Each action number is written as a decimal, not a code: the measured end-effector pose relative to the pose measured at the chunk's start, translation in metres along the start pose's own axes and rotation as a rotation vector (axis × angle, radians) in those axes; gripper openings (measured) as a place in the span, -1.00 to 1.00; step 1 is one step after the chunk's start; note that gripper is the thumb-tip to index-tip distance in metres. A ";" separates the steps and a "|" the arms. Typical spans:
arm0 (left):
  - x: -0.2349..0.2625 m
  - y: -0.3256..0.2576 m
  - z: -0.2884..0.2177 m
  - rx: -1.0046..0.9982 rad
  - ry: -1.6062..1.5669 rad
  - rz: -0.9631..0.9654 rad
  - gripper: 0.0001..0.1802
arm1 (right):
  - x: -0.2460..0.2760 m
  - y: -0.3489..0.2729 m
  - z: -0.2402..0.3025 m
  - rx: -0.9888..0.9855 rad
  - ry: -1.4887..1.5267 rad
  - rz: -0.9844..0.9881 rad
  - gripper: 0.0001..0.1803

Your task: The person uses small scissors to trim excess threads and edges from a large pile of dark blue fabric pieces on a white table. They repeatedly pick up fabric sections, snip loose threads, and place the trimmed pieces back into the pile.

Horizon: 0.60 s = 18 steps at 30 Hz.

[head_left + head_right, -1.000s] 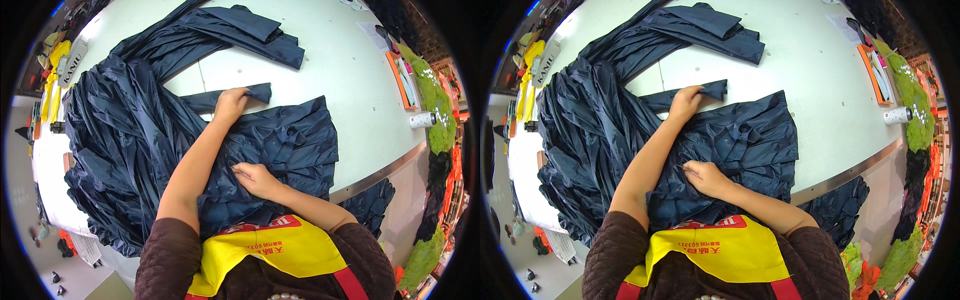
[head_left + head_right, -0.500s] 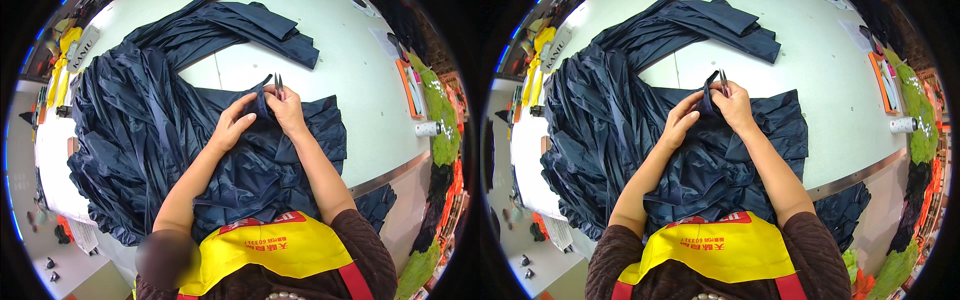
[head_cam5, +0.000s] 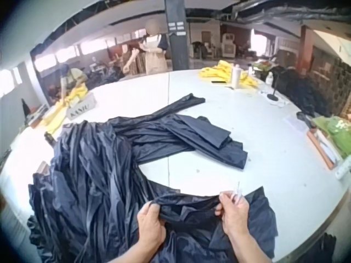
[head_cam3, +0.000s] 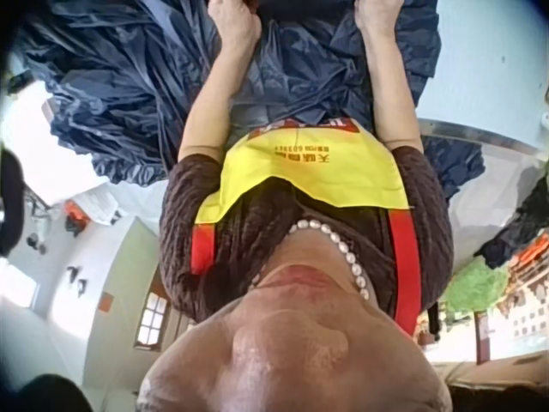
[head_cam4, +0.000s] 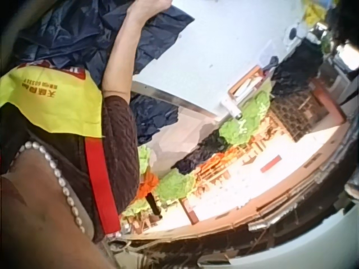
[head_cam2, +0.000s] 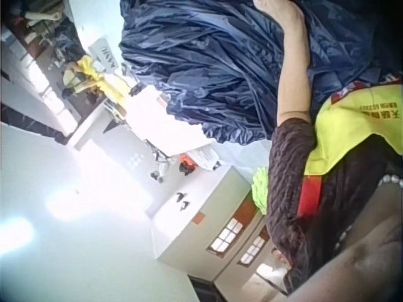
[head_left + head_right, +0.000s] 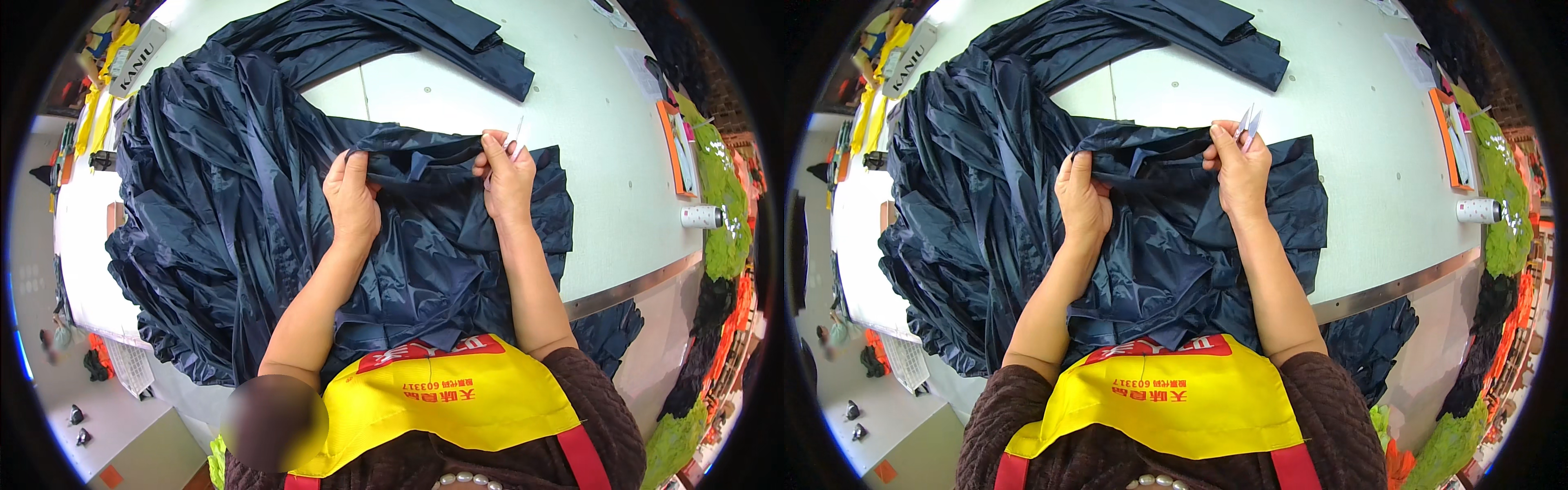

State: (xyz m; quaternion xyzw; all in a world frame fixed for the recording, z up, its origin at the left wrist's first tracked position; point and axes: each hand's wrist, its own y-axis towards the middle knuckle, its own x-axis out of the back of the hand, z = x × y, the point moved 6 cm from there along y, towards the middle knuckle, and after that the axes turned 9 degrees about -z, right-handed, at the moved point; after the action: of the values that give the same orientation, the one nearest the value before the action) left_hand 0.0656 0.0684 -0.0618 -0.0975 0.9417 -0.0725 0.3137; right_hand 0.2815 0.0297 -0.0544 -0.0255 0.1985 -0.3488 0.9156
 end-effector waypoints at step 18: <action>-0.007 -0.008 -0.040 0.235 0.156 0.189 -0.79 | -0.010 0.013 0.026 -0.109 0.105 0.119 -0.90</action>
State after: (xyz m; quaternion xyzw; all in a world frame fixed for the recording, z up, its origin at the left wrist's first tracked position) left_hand 0.0476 0.0656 -0.0243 0.0347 0.9532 -0.1595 0.2546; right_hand 0.2930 0.0430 -0.0291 -0.0452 0.2662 -0.2831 0.9203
